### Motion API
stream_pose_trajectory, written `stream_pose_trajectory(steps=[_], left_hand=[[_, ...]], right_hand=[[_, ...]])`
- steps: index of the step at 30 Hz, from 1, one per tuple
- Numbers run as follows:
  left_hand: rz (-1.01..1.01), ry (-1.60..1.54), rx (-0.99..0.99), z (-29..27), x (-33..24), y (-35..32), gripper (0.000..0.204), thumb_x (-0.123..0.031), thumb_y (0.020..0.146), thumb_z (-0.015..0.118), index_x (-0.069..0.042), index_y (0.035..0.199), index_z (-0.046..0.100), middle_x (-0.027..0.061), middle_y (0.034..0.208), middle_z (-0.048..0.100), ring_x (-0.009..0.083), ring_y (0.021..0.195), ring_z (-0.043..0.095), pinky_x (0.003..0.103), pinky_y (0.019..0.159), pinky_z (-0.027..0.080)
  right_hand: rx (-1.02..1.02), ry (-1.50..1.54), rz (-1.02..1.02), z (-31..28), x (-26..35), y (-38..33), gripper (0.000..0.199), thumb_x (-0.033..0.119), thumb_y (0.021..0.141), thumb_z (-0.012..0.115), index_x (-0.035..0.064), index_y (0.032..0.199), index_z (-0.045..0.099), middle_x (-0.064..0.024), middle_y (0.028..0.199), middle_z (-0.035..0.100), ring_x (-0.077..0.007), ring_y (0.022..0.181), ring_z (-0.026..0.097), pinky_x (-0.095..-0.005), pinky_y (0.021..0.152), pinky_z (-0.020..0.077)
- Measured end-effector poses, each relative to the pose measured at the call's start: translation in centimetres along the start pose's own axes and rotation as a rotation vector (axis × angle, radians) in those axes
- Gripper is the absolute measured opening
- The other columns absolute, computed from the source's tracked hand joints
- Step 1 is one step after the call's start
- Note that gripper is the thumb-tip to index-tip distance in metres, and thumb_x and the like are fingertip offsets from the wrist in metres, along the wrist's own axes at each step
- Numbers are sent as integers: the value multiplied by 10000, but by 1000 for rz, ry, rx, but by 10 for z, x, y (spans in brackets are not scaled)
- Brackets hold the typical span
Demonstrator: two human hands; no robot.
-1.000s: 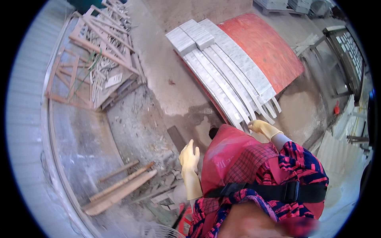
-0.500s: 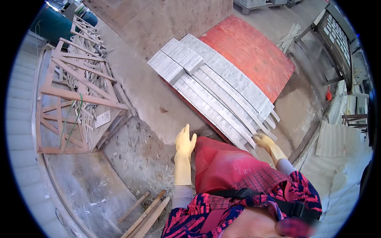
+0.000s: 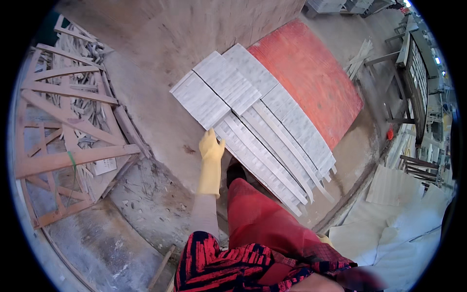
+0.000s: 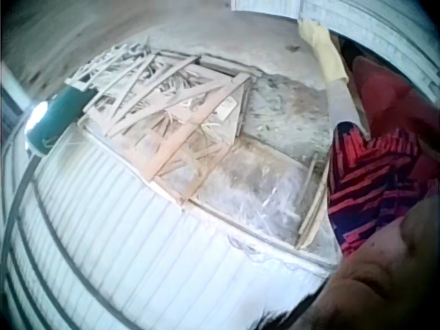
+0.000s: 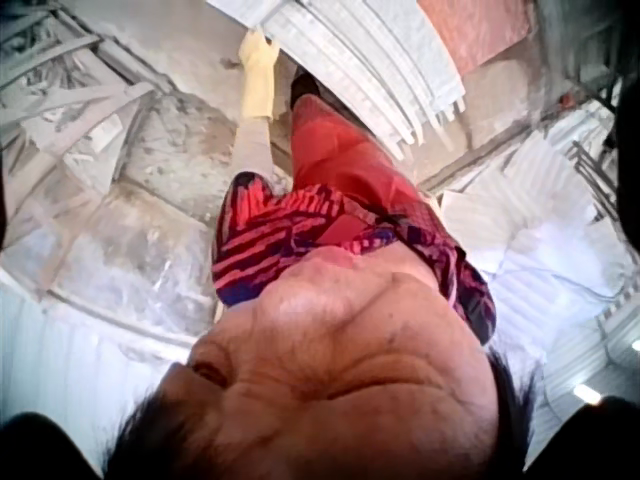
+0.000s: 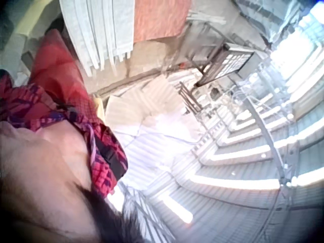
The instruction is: The person picks up stacks of rectangular white tiles from the floor and places them one by one onto a metal mesh conveyor belt. They arrange the tiles in neat rows, ensuring they are aligned and spaced correctly on the moving belt.
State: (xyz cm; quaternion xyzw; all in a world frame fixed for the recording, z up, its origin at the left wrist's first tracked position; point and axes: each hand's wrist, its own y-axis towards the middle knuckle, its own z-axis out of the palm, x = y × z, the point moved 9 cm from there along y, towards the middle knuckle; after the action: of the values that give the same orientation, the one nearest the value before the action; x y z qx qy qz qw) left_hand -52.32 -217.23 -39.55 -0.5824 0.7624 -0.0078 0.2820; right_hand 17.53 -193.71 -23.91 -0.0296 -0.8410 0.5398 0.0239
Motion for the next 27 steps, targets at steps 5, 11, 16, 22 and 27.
stream_pose_trajectory(steps=[5,11,16,22,27], left_hand=[[24,305,-2,4,-1,91,773,-364,875,848,-59,1512,533,162,1358,640,341,1300,595,531,1115,443],[200,535,-147,27,-2,127,746,-313,872,818,-19,1496,535,221,1310,626,386,1224,585,529,1094,441],[253,462,-122,48,2,127,659,-246,903,755,-3,1483,558,271,1286,638,385,1139,612,528,1060,470],[254,468,-78,62,8,118,881,-360,820,882,-44,1557,517,232,1293,647,372,1154,631,503,1048,486],[232,443,-116,60,4,115,846,-342,820,874,-51,1538,537,250,1302,634,388,1184,606,532,1091,462]], right_hand=[[-97,313,271,6,30,1,497,304,1090,568,64,1525,598,-167,1118,757,-223,889,705,-350,741,575],[-99,315,258,28,101,-12,509,314,1089,576,50,1525,599,-158,1146,761,-213,873,715,-334,768,580],[-15,319,299,57,121,-16,515,321,1088,583,43,1521,601,-158,1155,760,-204,890,717,-328,781,585],[4,286,201,56,170,-4,507,308,1097,578,35,1523,596,-146,1148,763,-196,904,711,-323,807,586],[-40,323,88,43,233,4,506,312,1101,579,43,1529,595,-128,1180,760,-178,957,696,-305,841,571]])
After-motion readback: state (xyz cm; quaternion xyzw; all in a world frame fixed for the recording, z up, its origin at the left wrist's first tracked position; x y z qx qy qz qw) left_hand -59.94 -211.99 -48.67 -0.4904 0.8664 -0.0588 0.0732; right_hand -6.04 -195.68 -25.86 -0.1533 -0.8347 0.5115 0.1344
